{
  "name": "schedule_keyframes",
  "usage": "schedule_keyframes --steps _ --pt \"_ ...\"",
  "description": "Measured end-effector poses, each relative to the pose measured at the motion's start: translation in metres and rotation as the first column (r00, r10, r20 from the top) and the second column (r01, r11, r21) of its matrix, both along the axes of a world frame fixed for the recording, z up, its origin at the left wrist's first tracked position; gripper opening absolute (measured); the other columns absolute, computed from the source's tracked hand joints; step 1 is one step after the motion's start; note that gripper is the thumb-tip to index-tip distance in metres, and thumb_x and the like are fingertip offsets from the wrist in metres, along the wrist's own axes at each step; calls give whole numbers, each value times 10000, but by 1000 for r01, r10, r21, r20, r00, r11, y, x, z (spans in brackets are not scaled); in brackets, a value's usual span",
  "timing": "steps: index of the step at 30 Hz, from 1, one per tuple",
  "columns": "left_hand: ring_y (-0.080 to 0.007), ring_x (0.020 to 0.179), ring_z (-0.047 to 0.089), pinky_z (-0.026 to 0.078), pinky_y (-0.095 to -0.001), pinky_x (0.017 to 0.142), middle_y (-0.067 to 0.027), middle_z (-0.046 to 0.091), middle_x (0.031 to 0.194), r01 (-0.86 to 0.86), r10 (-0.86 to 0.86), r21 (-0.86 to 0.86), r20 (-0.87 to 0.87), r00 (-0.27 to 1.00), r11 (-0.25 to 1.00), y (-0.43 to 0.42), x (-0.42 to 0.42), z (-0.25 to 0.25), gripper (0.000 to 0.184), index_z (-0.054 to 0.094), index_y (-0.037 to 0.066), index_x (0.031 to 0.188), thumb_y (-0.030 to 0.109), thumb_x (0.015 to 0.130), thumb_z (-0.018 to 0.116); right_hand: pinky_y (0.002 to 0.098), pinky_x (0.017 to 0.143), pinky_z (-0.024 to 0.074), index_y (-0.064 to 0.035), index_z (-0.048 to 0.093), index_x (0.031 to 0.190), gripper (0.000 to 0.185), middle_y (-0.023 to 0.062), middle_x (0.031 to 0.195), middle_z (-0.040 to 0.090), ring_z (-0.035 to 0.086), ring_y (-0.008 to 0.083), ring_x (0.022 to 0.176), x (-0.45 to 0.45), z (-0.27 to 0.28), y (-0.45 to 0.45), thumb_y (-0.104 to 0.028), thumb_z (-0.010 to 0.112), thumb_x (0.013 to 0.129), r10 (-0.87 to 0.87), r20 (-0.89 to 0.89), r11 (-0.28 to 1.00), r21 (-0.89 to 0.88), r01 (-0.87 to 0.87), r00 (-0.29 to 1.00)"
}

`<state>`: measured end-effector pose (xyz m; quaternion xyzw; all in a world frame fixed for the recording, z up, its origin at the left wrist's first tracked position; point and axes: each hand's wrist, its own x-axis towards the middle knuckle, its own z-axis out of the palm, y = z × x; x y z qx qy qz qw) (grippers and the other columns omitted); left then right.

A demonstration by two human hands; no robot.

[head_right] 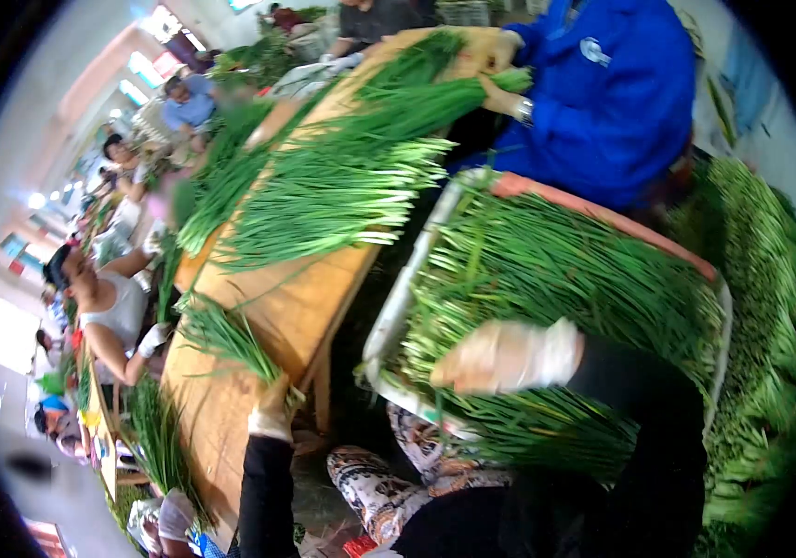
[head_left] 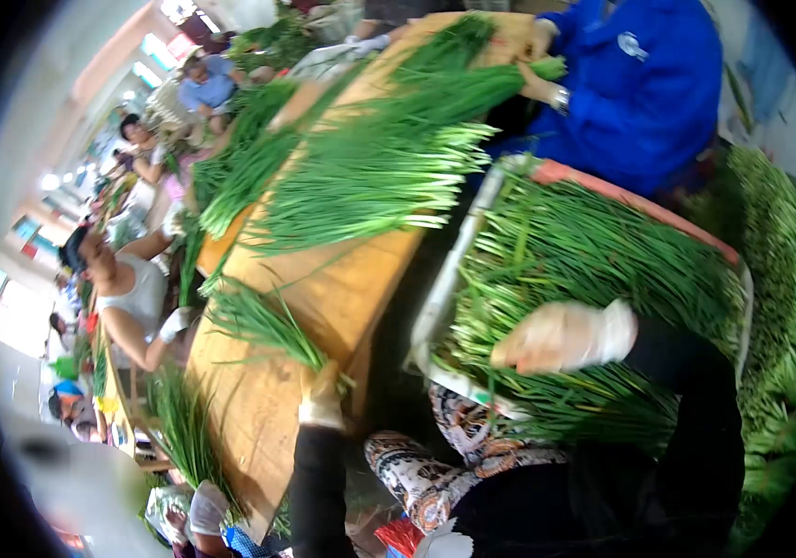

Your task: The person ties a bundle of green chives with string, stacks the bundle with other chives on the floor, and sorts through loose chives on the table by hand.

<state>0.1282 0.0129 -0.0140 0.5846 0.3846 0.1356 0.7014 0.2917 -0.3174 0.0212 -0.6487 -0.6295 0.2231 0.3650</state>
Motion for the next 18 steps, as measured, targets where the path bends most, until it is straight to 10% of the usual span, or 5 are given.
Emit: schedule_keyframes --steps 2,7,11,14,18 --pt "-128 456 444 371 -213 441 -39 479 667 167 -174 52 194 965 985 -15 51 -6 353 379 65 1095 44 761 493 285 766 485 -58 581 1024 257 80 991 608 595 217 874 7 29 -38 -194 546 809 -378 -152 926 -43 376 913" --pt "-172 530 499 420 -267 489 -62 518 644 448 -444 508 -137 885 736 -41 163 -24 96 521 36 875 66 788 496 310 787 454 -37 602 965 188 83 981 611 574 208 922 -1 38 -129 -83 564 787 -635 190 772 109 626 749" --pt "-120 768 516 373 -252 603 -45 560 949 453 -433 -162 144 890 877 -3 218 -85 311 499 83 1038 212 775 602 289 763 460 -31 608 947 196 79 923 621 586 214 861 -38 41 -195 -107 591 767 -785 300 558 -36 829 542" --pt "-147 945 529 400 -257 757 -47 538 1119 593 -584 8 189 790 805 -13 188 -40 364 486 68 1141 265 839 526 310 836 433 -71 554 1084 313 88 1087 558 534 232 994 -60 36 -255 -169 595 790 -939 -30 338 -276 899 344" --pt "-104 653 513 384 -206 521 -10 579 832 581 -578 14 -85 812 814 23 182 -40 355 523 59 1103 279 827 554 327 923 365 -46 310 1289 854 184 1205 441 445 267 1106 -111 49 -301 -411 706 626 -768 457 161 -541 826 449"
